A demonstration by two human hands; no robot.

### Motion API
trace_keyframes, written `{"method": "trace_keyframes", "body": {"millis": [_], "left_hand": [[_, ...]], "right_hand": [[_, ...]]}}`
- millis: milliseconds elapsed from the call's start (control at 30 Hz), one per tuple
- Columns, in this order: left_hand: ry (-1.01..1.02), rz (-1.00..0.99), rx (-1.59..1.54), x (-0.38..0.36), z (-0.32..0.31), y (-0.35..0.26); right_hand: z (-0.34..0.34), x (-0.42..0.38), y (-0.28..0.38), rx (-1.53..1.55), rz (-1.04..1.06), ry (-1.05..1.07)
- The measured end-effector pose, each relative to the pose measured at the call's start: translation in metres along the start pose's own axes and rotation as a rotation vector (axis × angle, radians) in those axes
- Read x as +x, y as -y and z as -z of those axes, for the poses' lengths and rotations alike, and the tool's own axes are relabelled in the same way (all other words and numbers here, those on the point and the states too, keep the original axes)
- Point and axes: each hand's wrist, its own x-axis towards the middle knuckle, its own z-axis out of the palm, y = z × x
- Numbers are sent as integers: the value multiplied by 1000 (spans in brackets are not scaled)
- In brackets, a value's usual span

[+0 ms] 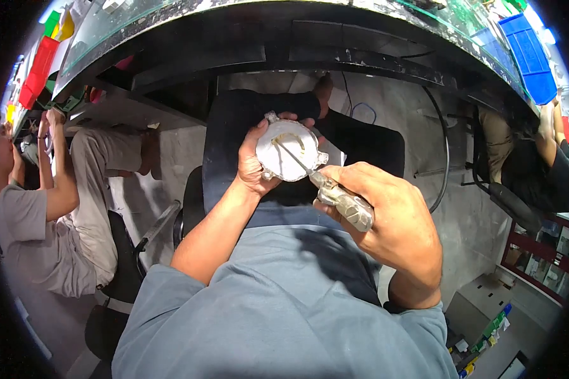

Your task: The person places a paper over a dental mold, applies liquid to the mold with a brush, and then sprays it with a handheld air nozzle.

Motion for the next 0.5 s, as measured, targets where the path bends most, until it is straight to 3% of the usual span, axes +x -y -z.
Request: {"method": "trace_keyframes", "body": {"millis": [333,500], "left_hand": [[37,3,8,0,2,0],[-76,-95,137,-2,-11,0]], "right_hand": [[1,-1,-1,-5,39,4],[2,-2,-2,-6,18,1]]}}
